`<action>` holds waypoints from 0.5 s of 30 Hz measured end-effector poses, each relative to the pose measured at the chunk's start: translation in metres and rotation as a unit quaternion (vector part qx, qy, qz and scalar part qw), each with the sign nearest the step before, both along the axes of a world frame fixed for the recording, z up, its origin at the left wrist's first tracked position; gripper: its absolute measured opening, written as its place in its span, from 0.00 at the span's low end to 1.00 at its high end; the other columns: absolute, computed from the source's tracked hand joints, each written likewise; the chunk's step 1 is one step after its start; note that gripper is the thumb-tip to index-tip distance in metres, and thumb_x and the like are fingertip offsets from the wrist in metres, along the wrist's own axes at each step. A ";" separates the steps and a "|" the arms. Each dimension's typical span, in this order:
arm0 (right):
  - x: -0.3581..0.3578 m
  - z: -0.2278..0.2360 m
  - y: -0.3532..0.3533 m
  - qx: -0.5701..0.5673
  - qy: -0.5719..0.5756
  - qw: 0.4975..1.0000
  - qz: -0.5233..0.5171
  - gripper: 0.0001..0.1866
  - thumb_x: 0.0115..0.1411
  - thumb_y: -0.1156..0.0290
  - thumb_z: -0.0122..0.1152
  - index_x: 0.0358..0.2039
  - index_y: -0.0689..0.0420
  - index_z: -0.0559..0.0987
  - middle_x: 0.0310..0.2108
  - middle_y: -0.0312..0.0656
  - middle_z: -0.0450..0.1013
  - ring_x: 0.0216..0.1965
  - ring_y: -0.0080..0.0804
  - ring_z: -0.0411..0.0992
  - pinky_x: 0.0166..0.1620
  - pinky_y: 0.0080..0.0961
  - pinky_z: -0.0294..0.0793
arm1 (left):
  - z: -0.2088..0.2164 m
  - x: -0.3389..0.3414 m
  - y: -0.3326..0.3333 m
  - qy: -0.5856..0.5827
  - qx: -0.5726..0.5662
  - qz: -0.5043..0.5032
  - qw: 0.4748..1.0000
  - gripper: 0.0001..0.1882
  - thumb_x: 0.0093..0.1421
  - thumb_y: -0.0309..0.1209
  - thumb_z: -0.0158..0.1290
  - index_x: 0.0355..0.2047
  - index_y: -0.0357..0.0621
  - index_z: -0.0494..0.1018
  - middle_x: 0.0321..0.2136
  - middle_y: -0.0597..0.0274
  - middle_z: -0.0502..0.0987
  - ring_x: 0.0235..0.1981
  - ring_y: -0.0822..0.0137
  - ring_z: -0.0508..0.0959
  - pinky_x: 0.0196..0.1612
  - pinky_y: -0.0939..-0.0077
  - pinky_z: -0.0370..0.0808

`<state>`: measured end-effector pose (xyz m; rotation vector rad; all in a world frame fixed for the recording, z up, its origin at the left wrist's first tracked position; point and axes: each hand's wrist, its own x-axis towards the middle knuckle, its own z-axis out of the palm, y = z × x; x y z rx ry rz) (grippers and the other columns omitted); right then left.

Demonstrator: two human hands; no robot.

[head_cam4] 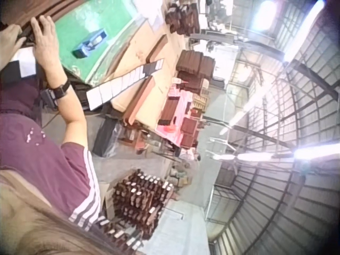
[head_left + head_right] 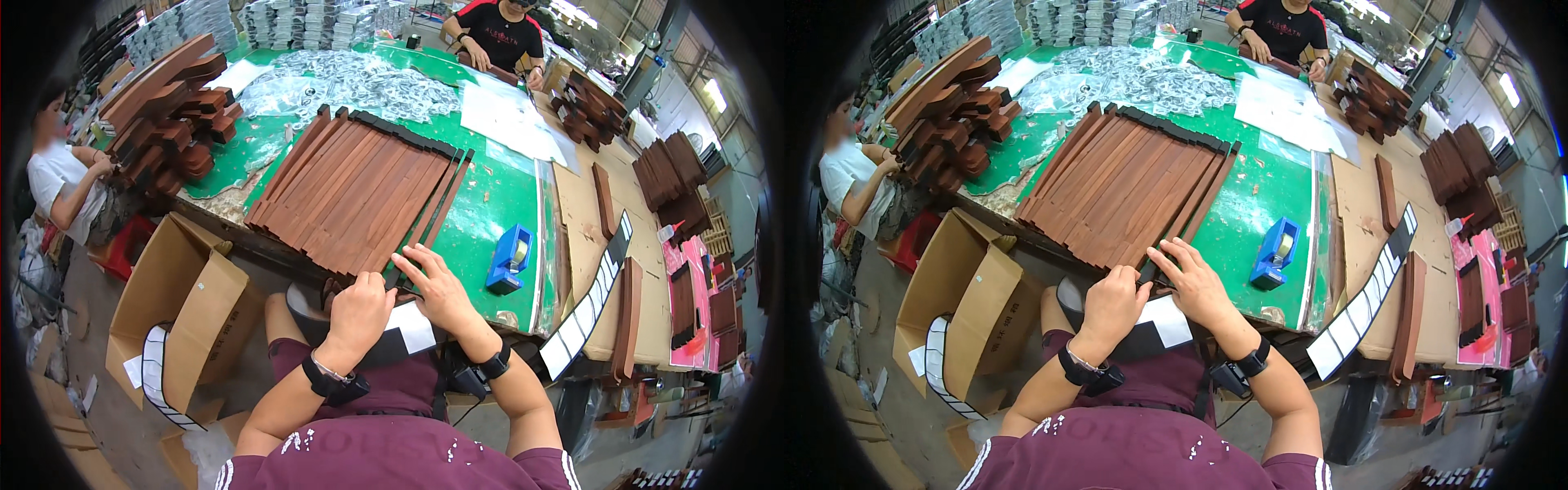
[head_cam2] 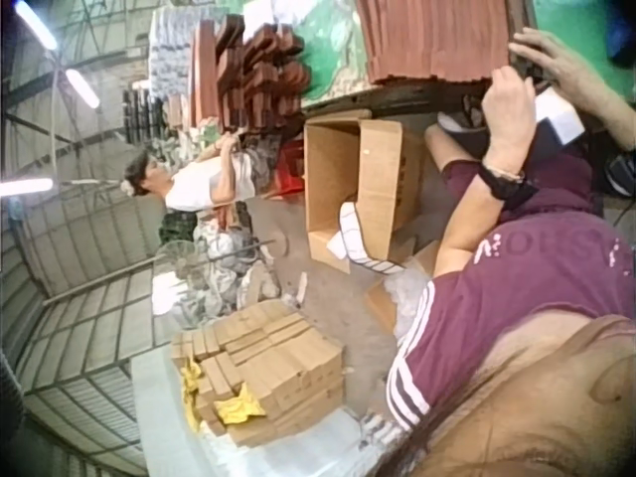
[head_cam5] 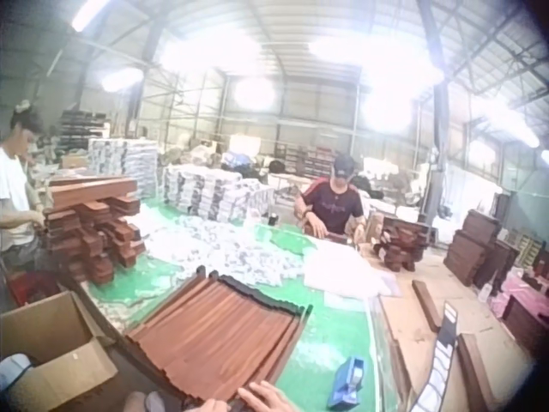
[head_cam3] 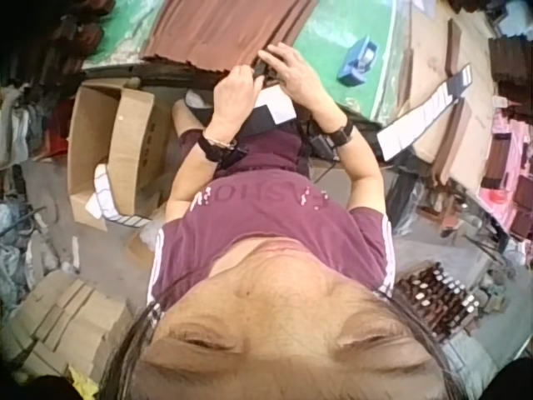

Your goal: The recorder is applying black adhesive tape or fabric strips to the edges of bamboo/wooden blind slats on an assembly table.

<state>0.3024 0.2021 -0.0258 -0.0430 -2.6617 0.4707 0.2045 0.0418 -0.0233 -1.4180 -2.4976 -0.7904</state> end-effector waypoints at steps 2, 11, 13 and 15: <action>-0.001 0.001 0.001 0.003 -0.004 1.000 0.009 0.42 0.46 0.84 0.64 0.64 0.49 0.69 0.61 0.44 0.66 0.64 0.50 0.63 0.63 0.41 0.69 | -0.002 -0.001 0.001 0.000 0.002 0.000 1.000 0.16 0.57 0.38 0.63 0.34 0.39 0.73 0.30 0.54 0.76 0.27 0.56 0.83 0.29 0.68 0.80; -0.020 0.043 0.061 -0.092 0.053 0.994 0.016 0.30 0.51 0.84 0.59 0.57 0.57 0.75 0.57 0.54 0.70 0.62 0.53 0.67 0.63 0.40 0.68 | -0.001 -0.003 -0.001 -0.032 0.018 -0.010 0.999 0.15 0.57 0.36 0.63 0.34 0.39 0.72 0.29 0.52 0.77 0.27 0.54 0.82 0.30 0.67 0.80; -0.035 0.056 0.090 -0.086 0.108 0.988 -0.068 0.24 0.54 0.81 0.61 0.53 0.59 0.77 0.52 0.52 0.75 0.57 0.51 0.72 0.61 0.39 0.70 | 0.002 -0.003 -0.001 -0.047 0.022 -0.015 0.999 0.15 0.56 0.35 0.64 0.34 0.38 0.72 0.29 0.52 0.77 0.27 0.53 0.82 0.30 0.66 0.80; -0.044 0.071 0.117 -0.051 0.079 0.986 -0.134 0.22 0.57 0.76 0.63 0.55 0.56 0.77 0.51 0.48 0.76 0.51 0.43 0.76 0.50 0.34 0.77 | 0.008 0.000 0.000 -0.091 0.027 -0.016 0.995 0.14 0.55 0.33 0.65 0.34 0.38 0.73 0.30 0.51 0.78 0.30 0.51 0.81 0.33 0.62 0.79</action>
